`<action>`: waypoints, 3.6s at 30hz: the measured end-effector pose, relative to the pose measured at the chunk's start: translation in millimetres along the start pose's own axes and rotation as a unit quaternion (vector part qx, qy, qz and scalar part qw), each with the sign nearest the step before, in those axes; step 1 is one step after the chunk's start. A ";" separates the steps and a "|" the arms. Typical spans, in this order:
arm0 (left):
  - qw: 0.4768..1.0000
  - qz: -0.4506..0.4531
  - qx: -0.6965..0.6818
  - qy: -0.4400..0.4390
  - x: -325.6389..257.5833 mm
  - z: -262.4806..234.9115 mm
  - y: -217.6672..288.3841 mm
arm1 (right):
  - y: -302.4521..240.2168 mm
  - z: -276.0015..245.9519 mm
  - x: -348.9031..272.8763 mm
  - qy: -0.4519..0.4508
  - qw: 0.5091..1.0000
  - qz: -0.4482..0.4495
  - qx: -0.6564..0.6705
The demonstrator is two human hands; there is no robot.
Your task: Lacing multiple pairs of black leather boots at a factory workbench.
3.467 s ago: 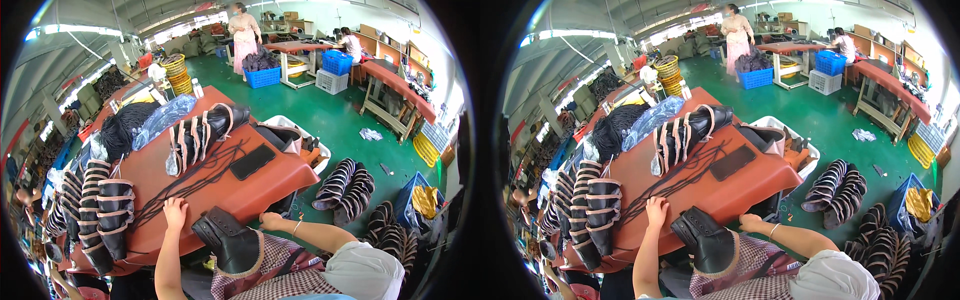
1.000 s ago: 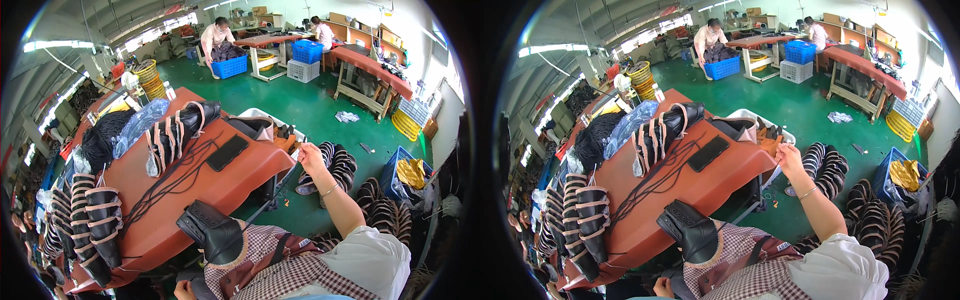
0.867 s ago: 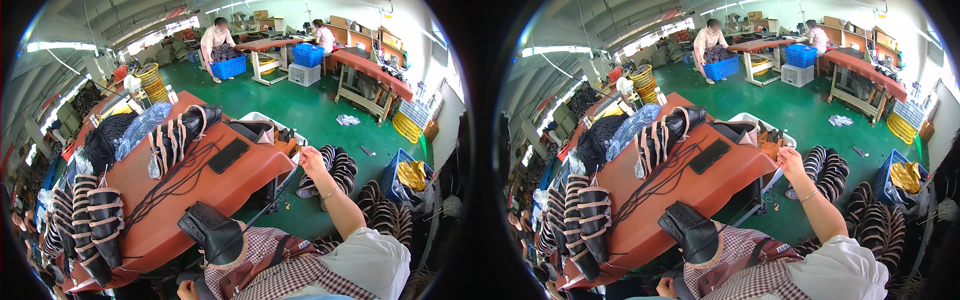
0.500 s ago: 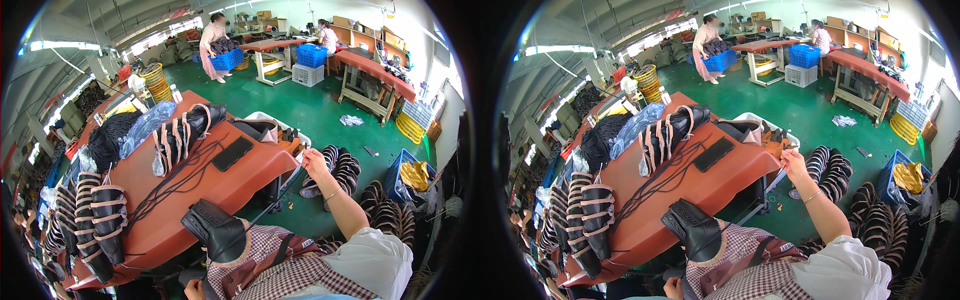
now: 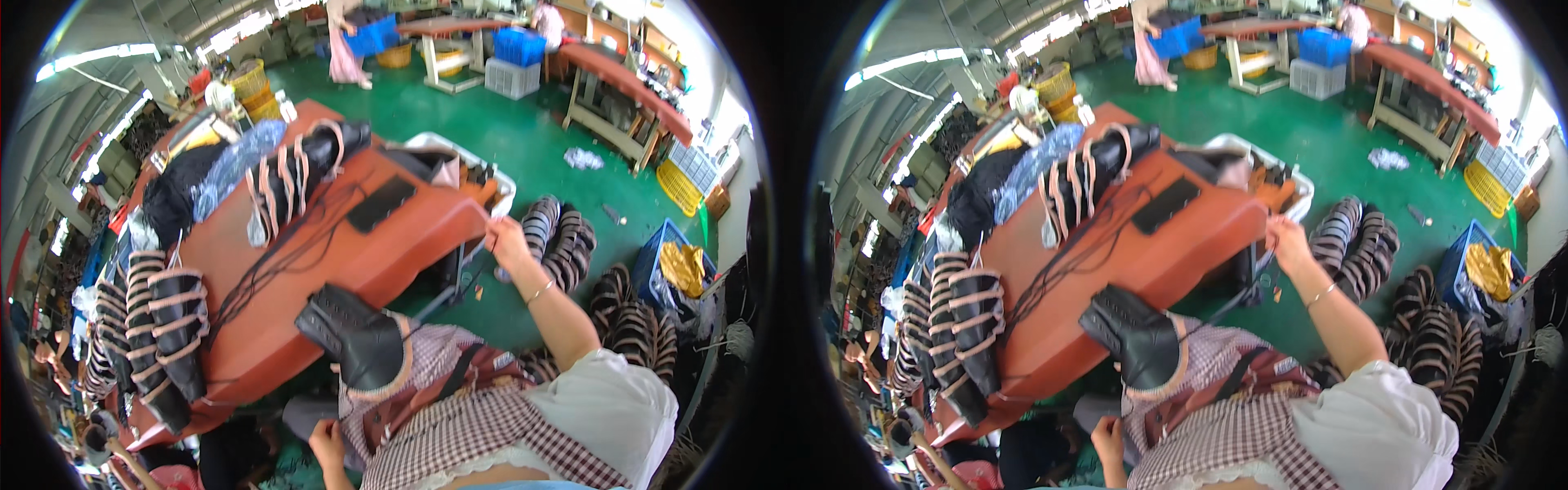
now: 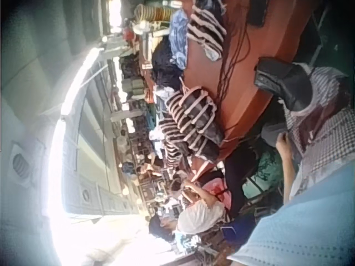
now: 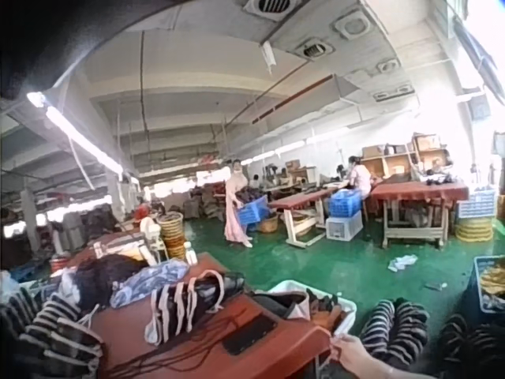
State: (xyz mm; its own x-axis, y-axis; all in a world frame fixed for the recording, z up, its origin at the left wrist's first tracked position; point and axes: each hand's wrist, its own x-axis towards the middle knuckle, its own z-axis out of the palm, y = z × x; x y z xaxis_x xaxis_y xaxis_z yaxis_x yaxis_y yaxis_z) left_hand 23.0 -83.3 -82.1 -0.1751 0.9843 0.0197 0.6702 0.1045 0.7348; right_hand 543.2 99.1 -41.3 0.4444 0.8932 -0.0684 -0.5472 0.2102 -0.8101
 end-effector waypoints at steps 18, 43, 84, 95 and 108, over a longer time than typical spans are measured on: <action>0.963 -0.042 0.263 -0.038 33.1 -11.1 -28.8 | 12.6 52.8 -41.7 -0.097 0.924 0.044 -0.367; 0.977 0.188 0.065 0.072 138.2 71.5 142.6 | 125.6 175.7 -84.1 -0.393 0.802 -0.108 -0.436; 0.741 -0.125 -0.574 0.325 40.7 -113.2 -94.1 | 124.0 307.2 -59.9 -0.592 0.540 -0.098 -0.589; 0.700 -0.137 -0.662 0.231 70.2 -36.9 2.1 | 136.9 298.9 -3.5 -0.422 0.622 -0.247 -0.612; 0.995 0.016 -0.097 0.033 104.8 28.0 105.6 | 121.8 243.1 -106.7 -0.564 0.580 -0.131 -0.573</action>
State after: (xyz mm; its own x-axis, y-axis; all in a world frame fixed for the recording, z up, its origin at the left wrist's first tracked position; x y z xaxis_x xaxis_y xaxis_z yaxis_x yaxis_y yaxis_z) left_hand 95.6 34.9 -21.4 -0.2071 0.9746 0.0849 0.5254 0.0377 0.8500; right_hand 256.7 126.0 9.0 -0.6945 0.7181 0.0458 0.5520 0.5725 -0.6062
